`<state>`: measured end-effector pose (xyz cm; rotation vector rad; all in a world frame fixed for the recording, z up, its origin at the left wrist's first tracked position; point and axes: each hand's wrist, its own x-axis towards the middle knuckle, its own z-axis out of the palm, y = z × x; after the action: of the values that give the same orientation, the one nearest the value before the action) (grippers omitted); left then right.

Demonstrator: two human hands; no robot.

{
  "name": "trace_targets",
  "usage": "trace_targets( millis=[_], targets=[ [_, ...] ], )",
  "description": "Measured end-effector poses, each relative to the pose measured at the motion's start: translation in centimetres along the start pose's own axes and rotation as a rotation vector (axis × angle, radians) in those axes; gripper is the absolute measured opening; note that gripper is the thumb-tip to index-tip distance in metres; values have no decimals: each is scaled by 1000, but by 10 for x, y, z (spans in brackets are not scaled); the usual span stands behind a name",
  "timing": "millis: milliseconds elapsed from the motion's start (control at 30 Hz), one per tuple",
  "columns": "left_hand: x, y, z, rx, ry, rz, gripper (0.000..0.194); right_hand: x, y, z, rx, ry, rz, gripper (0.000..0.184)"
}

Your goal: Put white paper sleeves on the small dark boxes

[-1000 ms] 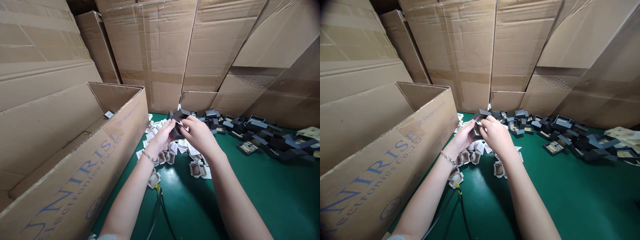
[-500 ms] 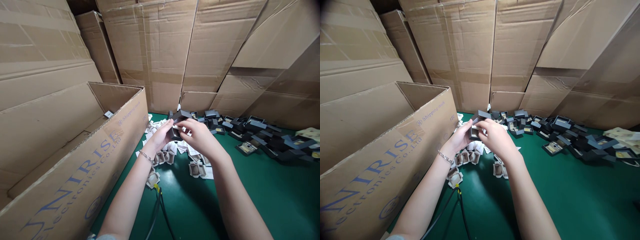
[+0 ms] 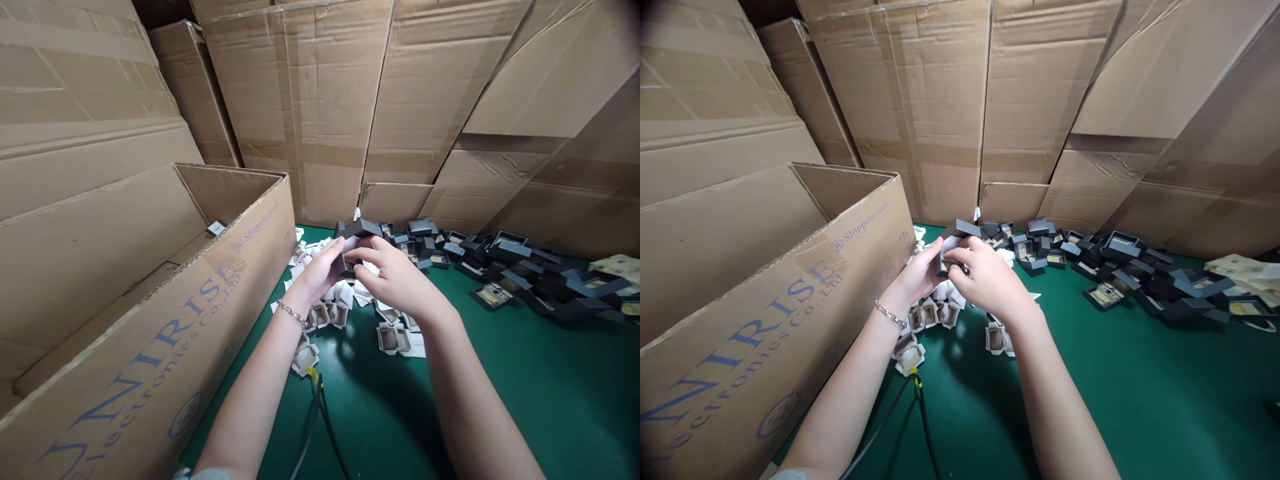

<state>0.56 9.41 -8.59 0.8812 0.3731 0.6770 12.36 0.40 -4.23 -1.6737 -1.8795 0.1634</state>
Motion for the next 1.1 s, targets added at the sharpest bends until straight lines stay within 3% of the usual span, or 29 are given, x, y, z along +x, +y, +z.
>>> trace_targets(
  millis=[133,533,667,800,900,1000,1100],
  targets=[
    [-2,3,2,20,28,18,13,-1,-1,0,-43,-49,4,32],
    [0,3,0,51,129,102,22,-2,-11,15,-257,-86,88,34],
    [3,3,1,-96,219,68,13,0,-10,16,-148,-110,69,40],
    [4,2,2,-169,278,43,10,4,-3,10,77,116,25,30],
    [5,-1,2,-164,255,45,19,6,5,10,107,288,89,22],
    [7,-4,1,-139,207,29,25,8,13,14,107,338,184,20],
    [8,-4,3,-105,217,21,33,8,15,17,95,353,179,14]
  ],
)
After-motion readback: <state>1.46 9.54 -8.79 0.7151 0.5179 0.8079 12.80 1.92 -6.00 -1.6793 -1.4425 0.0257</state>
